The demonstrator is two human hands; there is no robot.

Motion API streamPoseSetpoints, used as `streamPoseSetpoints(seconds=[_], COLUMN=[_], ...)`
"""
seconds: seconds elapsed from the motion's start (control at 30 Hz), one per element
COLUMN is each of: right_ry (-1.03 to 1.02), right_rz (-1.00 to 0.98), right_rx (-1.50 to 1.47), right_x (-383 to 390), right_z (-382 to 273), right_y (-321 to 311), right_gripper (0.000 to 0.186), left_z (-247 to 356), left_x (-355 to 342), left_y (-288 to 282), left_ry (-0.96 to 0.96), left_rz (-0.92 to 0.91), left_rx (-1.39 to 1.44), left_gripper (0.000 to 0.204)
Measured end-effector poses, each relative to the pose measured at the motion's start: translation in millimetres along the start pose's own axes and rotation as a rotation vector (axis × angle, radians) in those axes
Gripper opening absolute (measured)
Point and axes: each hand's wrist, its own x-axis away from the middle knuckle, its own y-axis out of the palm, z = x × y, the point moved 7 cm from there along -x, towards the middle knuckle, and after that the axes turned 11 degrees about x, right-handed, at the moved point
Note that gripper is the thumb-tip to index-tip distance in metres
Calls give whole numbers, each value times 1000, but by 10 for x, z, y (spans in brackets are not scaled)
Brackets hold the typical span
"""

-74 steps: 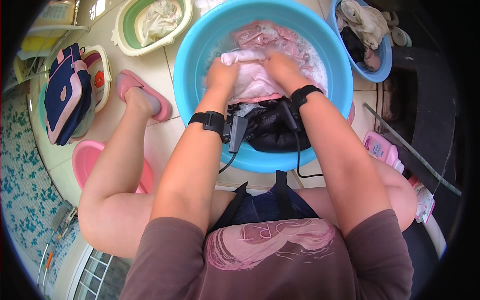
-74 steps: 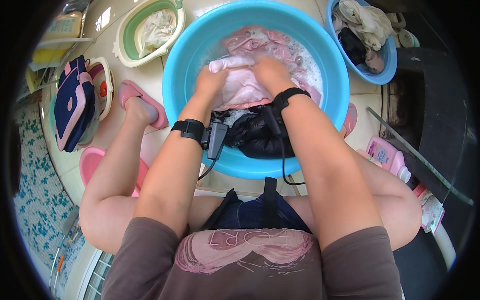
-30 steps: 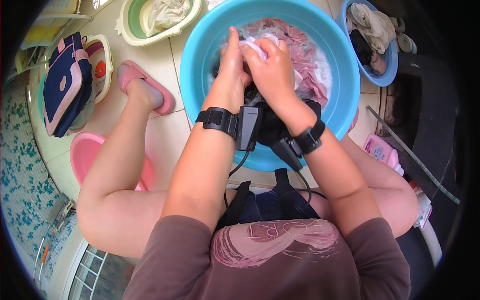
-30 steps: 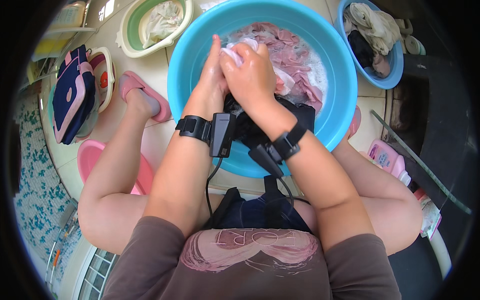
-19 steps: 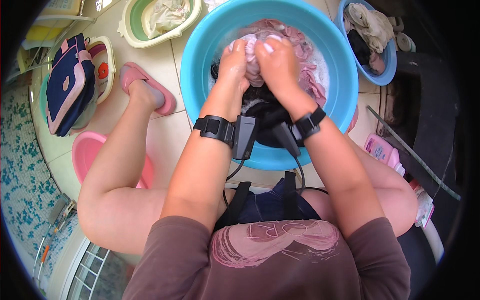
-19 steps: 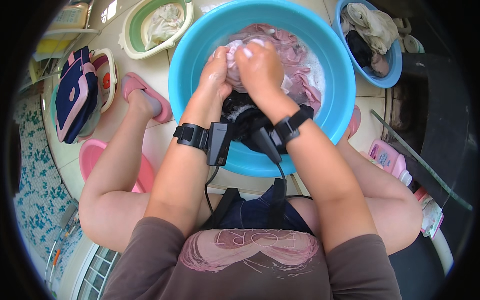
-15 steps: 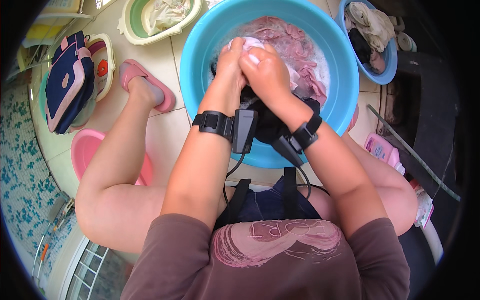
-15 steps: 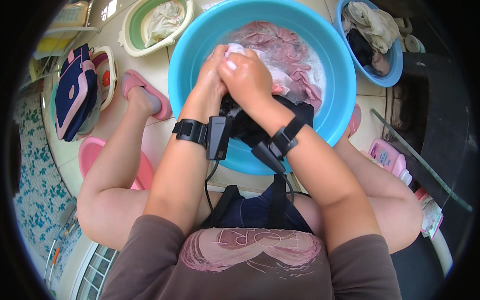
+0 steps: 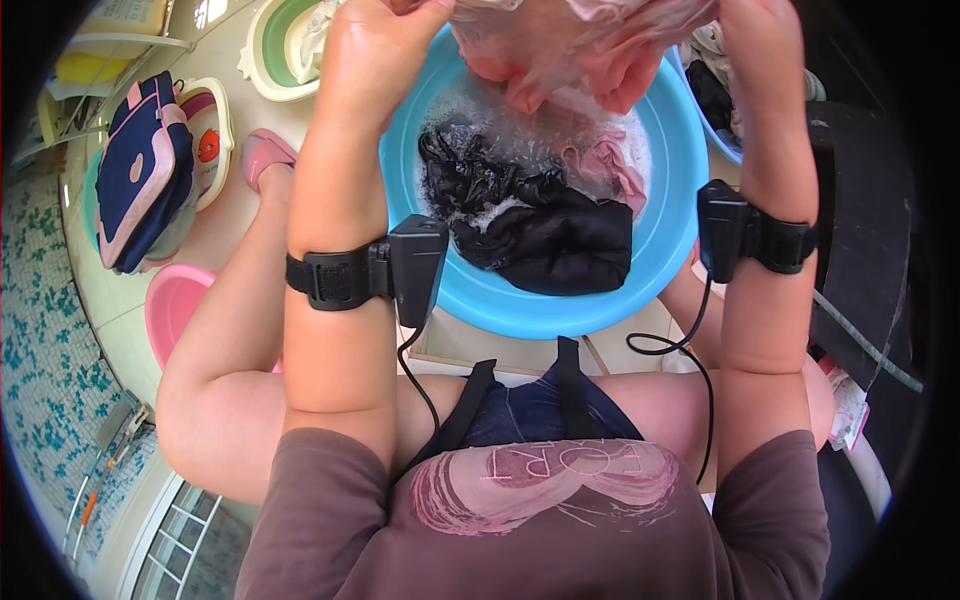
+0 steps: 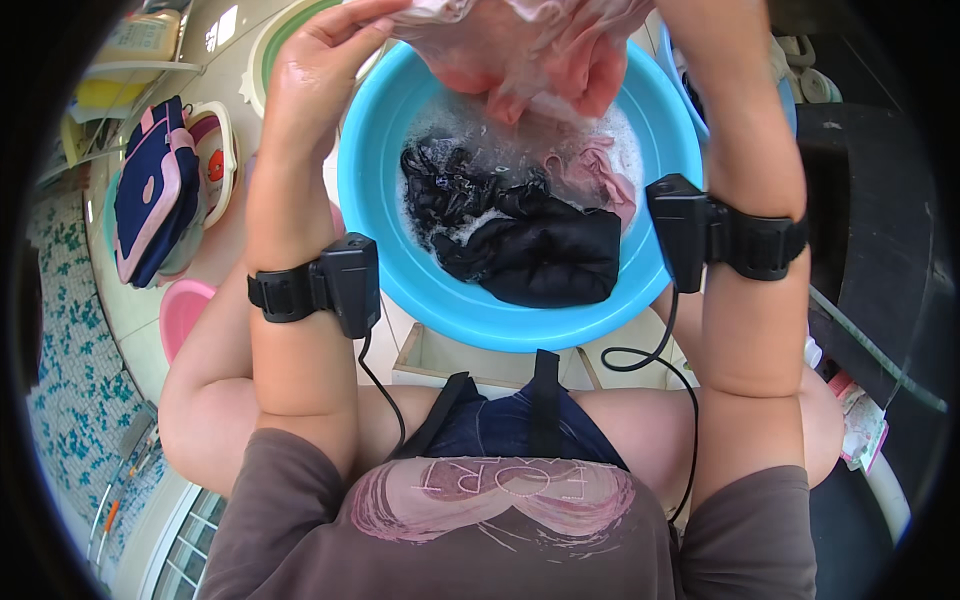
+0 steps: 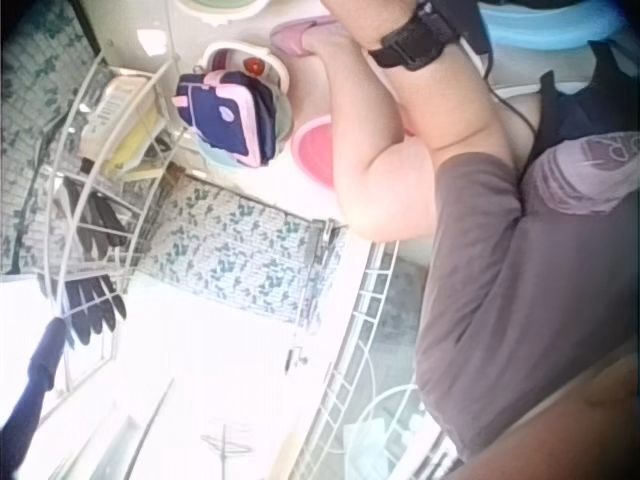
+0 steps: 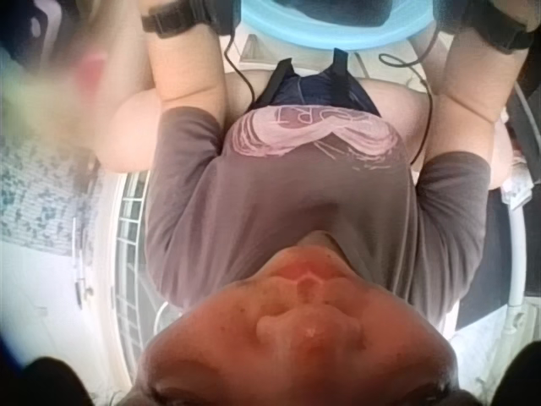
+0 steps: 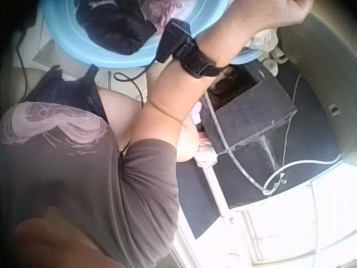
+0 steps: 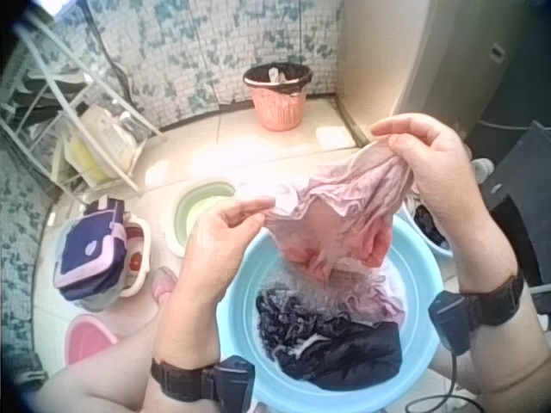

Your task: Hand-washing clothes in a basin on the floor.

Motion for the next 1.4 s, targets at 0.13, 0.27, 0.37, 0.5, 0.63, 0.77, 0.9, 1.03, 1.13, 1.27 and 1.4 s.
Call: streamPoseSetpoints(seconds=[0.13,0.27,0.37,0.5,0.63,0.77,0.9,1.03,1.13,1.27,1.4], right_ry=[-106,36,20,84,187,-25,188,289,163,325,688], right_rz=[-129,-496,-793,-1154,-1072,-407,-505,-793,-799,-820,-827], right_rx=[214,506,593,485,432,856,1082,934,684,265,-501], right_x=[90,398,999,1721,1666,1111,1177,1260,1250,1199,1213], right_z=[-285,423,471,745,1237,1749,1893,1879,1746,1569,1205], right_y=[-277,-312,77,409,700,786,995,889,662,658,707], right_gripper=[25,26,18,12,18,46,46,28,20,18,21], left_z=[87,-96,-595,-1109,-1402,-1471,-1806,-1844,-1796,-1571,-1395], left_x=[-52,-25,153,642,585,101,57,138,372,324,324], left_y=[-102,-156,-82,269,305,184,272,435,416,282,521], left_ry=[6,-142,-365,-662,-740,3,-224,-517,-675,-331,-60], left_rz=[-58,-129,-356,-899,-773,87,-42,-524,-683,-197,-260], left_rx=[247,195,-233,-650,-723,-1015,-864,-905,-898,-949,-977], left_gripper=[41,51,33,31,39,54,57,53,49,34,46])
